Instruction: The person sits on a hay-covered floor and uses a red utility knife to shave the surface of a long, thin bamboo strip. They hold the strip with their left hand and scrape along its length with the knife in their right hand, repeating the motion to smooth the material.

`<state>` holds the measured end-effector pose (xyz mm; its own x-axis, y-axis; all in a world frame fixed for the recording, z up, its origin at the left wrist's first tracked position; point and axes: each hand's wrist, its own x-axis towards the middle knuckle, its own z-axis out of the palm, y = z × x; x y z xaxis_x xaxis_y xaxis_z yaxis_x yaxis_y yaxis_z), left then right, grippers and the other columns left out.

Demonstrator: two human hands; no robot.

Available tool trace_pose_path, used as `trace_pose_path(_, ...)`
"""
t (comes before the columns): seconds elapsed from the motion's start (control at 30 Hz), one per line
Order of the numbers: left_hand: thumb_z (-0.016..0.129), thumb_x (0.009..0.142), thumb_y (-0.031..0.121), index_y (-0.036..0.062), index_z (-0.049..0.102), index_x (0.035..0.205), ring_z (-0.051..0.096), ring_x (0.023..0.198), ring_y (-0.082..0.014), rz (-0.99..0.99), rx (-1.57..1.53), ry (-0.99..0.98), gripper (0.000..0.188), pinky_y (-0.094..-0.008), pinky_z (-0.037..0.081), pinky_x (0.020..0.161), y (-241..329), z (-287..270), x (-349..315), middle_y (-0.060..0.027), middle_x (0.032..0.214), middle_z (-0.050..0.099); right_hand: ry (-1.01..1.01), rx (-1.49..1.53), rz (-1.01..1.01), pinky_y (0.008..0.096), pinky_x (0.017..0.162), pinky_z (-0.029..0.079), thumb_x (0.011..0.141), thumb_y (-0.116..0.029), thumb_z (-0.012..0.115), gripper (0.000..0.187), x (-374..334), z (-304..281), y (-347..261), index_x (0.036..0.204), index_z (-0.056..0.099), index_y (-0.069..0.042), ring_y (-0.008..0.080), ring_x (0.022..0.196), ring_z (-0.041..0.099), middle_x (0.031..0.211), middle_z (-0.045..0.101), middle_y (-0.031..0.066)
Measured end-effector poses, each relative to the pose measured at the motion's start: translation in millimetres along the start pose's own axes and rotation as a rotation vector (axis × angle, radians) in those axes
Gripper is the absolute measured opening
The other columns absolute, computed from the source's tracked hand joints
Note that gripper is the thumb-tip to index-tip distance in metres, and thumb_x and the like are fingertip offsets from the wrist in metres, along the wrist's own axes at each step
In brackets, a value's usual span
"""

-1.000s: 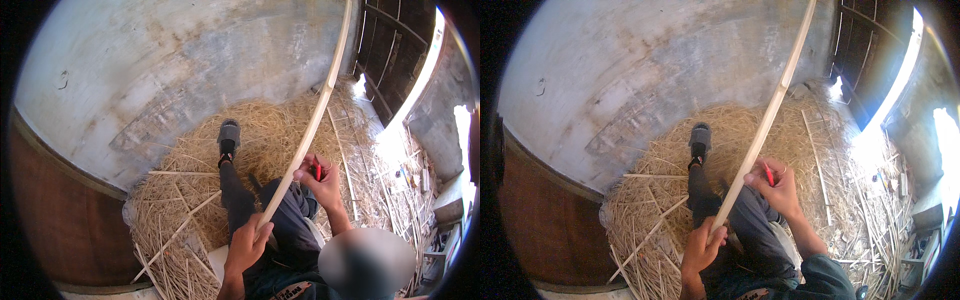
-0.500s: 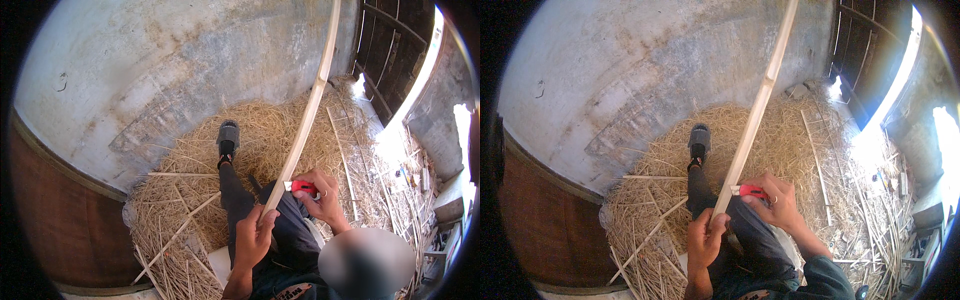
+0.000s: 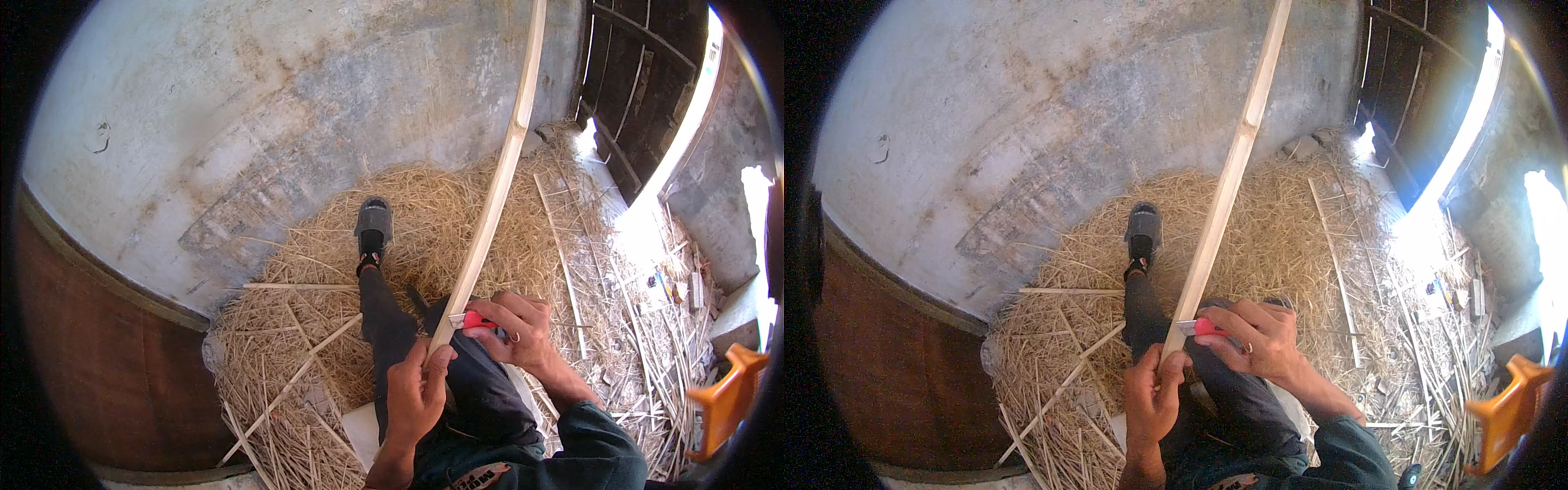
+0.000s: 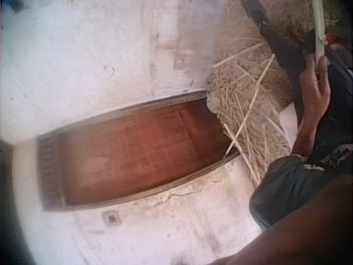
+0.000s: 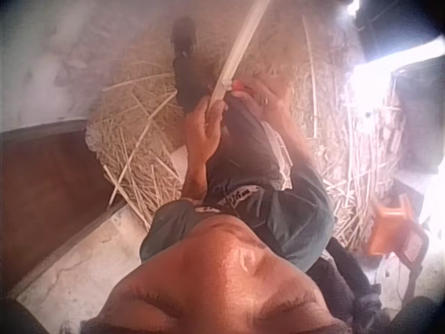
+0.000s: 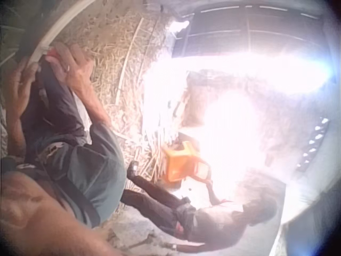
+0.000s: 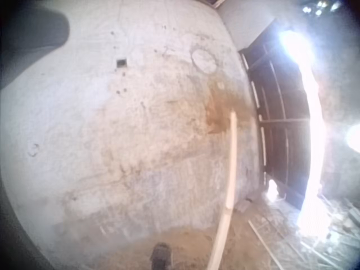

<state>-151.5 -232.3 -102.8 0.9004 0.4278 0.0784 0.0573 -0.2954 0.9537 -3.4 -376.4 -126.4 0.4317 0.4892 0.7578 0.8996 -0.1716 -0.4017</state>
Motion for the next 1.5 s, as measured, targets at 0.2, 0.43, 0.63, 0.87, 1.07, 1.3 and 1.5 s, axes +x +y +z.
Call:
trace_pose_path(0.2, 0.059, 0.109, 0.024, -0.0010, 0.066, 0.099, 0.051, 0.056, -0.0050, -0.015, -0.011, -0.012, 0.028, -0.0258, 0.037, 0.050, -1.4, -4.4, -3.1, -0.0030, 0.064, 0.057, -0.011, -0.036, -0.026, 0.0322, 0.048, 0.048, 0.078, -0.031, 0.089, 0.035, -2.0, 2.4, 1.3, 0.106, 0.076, -0.013, 0.0167, 0.054, 0.062, 0.072, 0.064, -0.0016)
trace_pose_path(0.43, 0.058, 0.109, 0.026, -0.0004, 0.066, 0.099, 0.051, 0.056, -0.0055, -0.041, -0.013, -0.002, 0.029, -0.0262, 0.038, 0.050, -3.3, -6.4, -8.5, -0.0028, 0.065, 0.057, 0.017, -0.024, -0.041, 0.0319, 0.047, 0.045, 0.083, -0.032, 0.086, 0.031, -0.1, 5.5, 2.9, 0.105, 0.077, -0.011, 0.0166, 0.052, 0.059, 0.069, 0.061, 0.0007)
trace_pose_path(0.63, 0.058, 0.109, 0.028, 0.0006, 0.067, 0.097, 0.052, 0.055, -0.0070, -0.104, 0.007, -0.062, 0.031, -0.0273, 0.039, 0.051, -13.8, -7.2, -24.7, -0.0031, 0.064, 0.057, 0.207, -0.086, 0.291, 0.0333, 0.058, 0.052, 0.087, -0.016, 0.082, 0.018, 11.8, -7.1, 24.3, 0.102, 0.079, -0.007, 0.0226, 0.064, 0.069, 0.082, 0.074, 0.0090)
trace_pose_path(0.87, 0.058, 0.109, 0.029, 0.0014, 0.068, 0.096, 0.057, 0.057, -0.0106, -0.226, -0.004, -0.130, 0.032, -0.0293, 0.043, 0.055, -31.8, -9.6, -39.5, -0.0058, 0.065, 0.059, 0.229, -0.095, 0.333, 0.0326, 0.062, 0.052, 0.090, -0.018, 0.081, 0.020, 22.6, -15.1, 51.3, 0.103, 0.078, -0.004, 0.0243, 0.073, 0.073, 0.085, 0.074, 0.0134)
trace_pose_path(1.07, 0.058, 0.109, 0.030, 0.0030, 0.066, 0.094, 0.051, 0.058, -0.0095, -0.239, -0.016, -0.138, 0.032, -0.0296, 0.040, 0.055, -40.7, -15.2, -48.6, -0.0030, 0.066, 0.056, 0.273, -0.099, 0.432, 0.0319, 0.058, 0.048, 0.091, -0.020, 0.080, 0.021, 21.5, -11.0, 67.1, 0.103, 0.078, -0.003, 0.0210, 0.066, 0.067, 0.079, 0.070, 0.0107)
trace_pose_path(1.3, 0.059, 0.109, 0.032, 0.0073, 0.064, 0.091, 0.042, 0.058, -0.0040, -0.336, -0.133, -0.175, 0.031, -0.0250, 0.033, 0.052, -59.9, -28.0, -49.8, 0.0047, 0.068, 0.049, 0.174, 0.325, 0.548, 0.0290, 0.055, 0.039, 0.098, -0.027, 0.073, 0.024, 6.5, -2.1, 86.6, 0.102, 0.075, -0.004, 0.0121, 0.060, 0.052, 0.073, 0.060, 0.0001)
trace_pose_path(1.5, 0.061, 0.108, 0.028, 0.0030, 0.067, 0.093, 0.047, 0.062, -0.0043, -0.377, -0.188, -0.182, 0.030, -0.0252, 0.037, 0.055, -56.6, -26.1, -43.5, 0.0021, 0.068, 0.055, 0.172, 0.796, 0.699, 0.0274, 0.057, 0.036, 0.102, -0.033, 0.067, 0.029, -1.3, 7.9, 64.6, 0.107, 0.070, -0.004, 0.0097, 0.064, 0.051, 0.078, 0.058, -0.0026)
